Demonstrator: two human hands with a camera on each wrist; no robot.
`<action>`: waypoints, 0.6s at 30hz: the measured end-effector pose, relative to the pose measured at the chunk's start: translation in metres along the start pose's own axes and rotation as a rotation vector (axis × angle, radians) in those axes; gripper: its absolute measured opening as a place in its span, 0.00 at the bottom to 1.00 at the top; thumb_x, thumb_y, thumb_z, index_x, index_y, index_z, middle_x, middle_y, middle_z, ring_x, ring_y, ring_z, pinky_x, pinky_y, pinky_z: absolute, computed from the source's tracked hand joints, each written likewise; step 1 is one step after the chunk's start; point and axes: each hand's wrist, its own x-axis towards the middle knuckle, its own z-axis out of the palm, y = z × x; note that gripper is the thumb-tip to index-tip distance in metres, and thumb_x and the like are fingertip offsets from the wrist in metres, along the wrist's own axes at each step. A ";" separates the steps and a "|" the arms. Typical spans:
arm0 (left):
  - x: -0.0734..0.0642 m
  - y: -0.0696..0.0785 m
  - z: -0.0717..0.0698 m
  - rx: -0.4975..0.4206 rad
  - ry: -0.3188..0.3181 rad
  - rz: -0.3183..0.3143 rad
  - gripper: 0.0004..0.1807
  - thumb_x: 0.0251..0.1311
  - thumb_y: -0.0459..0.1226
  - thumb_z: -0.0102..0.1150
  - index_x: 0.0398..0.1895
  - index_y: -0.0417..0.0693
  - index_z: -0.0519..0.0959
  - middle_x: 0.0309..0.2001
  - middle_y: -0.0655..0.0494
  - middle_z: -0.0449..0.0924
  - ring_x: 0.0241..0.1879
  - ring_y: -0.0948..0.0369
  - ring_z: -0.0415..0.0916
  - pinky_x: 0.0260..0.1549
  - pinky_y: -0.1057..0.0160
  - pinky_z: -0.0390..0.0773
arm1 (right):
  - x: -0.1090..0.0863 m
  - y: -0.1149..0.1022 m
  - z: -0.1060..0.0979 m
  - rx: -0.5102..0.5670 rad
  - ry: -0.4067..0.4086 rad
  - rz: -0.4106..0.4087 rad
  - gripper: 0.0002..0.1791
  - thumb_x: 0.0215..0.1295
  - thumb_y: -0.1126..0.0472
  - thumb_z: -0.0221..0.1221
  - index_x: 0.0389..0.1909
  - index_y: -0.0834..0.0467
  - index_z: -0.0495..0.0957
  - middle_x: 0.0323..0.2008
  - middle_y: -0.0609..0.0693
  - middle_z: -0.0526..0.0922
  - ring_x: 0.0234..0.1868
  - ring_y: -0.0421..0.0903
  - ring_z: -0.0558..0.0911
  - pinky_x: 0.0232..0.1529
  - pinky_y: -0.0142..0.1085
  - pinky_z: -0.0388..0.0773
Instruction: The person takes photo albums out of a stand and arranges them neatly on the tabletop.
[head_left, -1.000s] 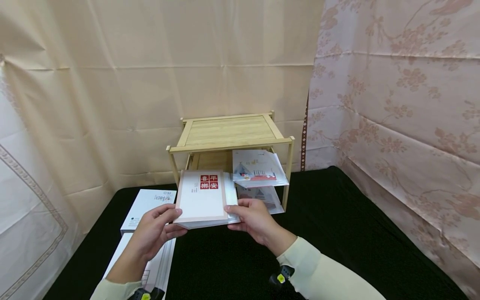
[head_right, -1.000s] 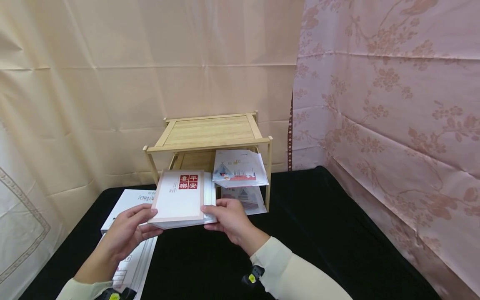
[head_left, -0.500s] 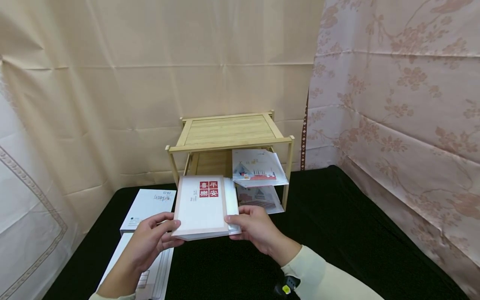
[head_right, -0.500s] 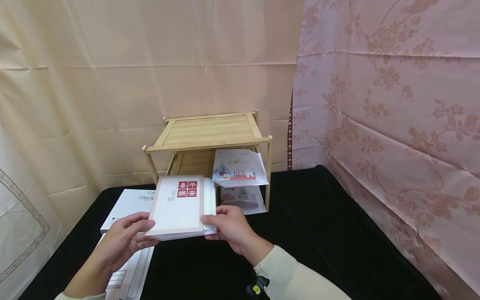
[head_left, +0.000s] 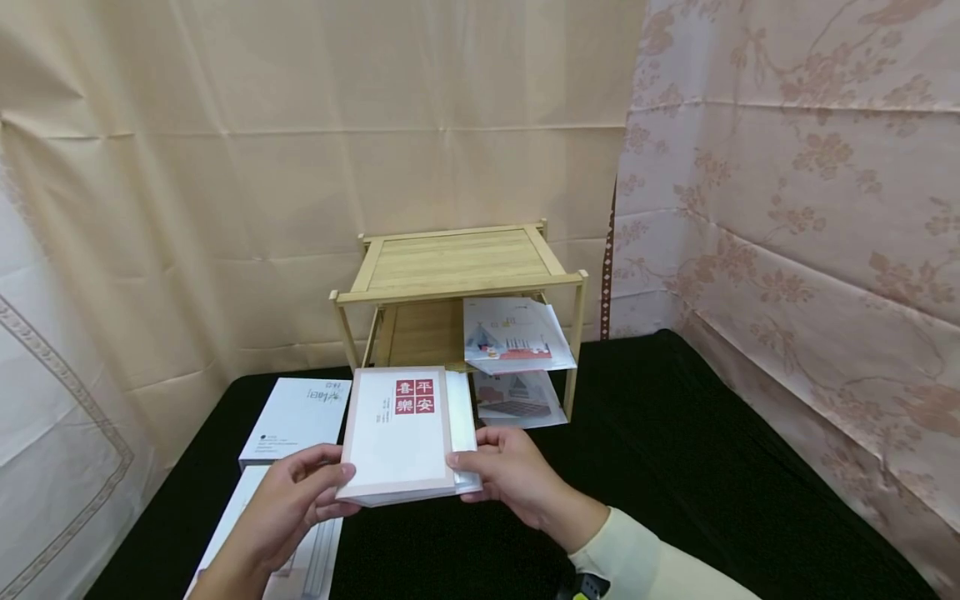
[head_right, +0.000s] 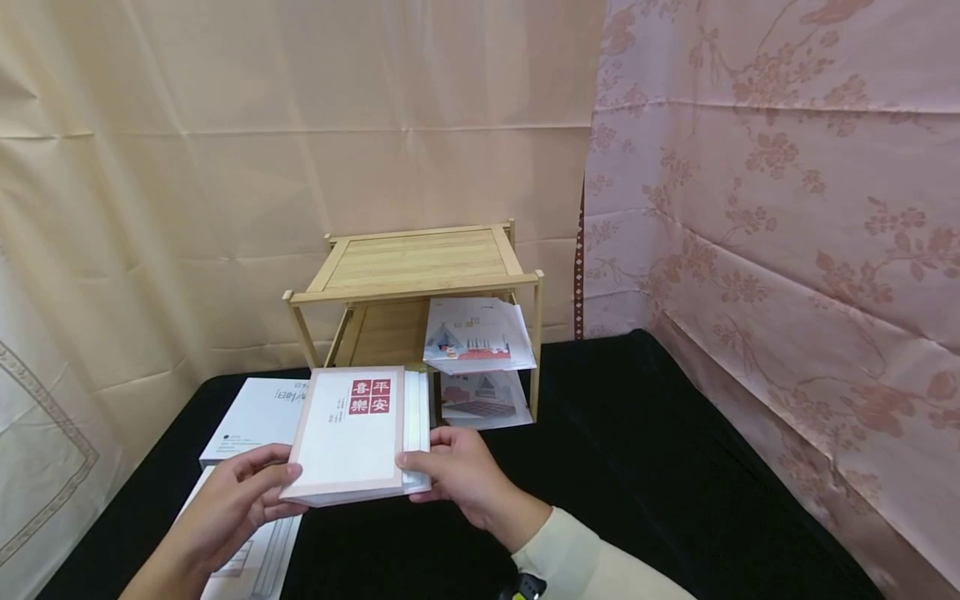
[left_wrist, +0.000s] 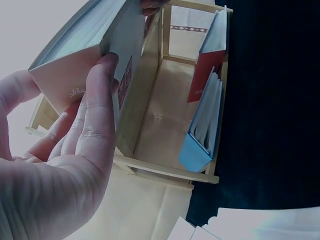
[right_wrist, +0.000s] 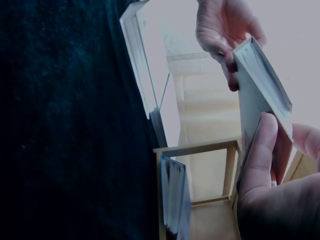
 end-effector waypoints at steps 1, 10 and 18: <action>-0.001 -0.001 -0.001 0.006 0.001 -0.006 0.33 0.72 0.40 0.60 0.72 0.29 0.64 0.55 0.43 0.79 0.48 0.51 0.87 0.49 0.51 0.89 | -0.001 0.001 0.001 0.000 -0.002 0.003 0.26 0.64 0.56 0.70 0.57 0.66 0.76 0.44 0.60 0.88 0.39 0.51 0.90 0.40 0.40 0.90; -0.009 -0.016 -0.006 0.077 0.018 -0.067 0.31 0.72 0.40 0.61 0.69 0.29 0.67 0.52 0.43 0.82 0.46 0.51 0.87 0.47 0.50 0.89 | -0.006 0.015 0.008 -0.016 -0.015 0.056 0.22 0.64 0.58 0.69 0.55 0.65 0.77 0.43 0.59 0.89 0.38 0.52 0.91 0.38 0.40 0.91; -0.012 -0.023 -0.015 0.112 -0.033 -0.108 0.31 0.70 0.43 0.63 0.66 0.30 0.70 0.51 0.47 0.85 0.47 0.52 0.87 0.49 0.48 0.89 | -0.009 0.026 0.012 -0.028 -0.026 0.093 0.20 0.64 0.59 0.69 0.53 0.65 0.78 0.41 0.59 0.89 0.37 0.52 0.91 0.37 0.39 0.90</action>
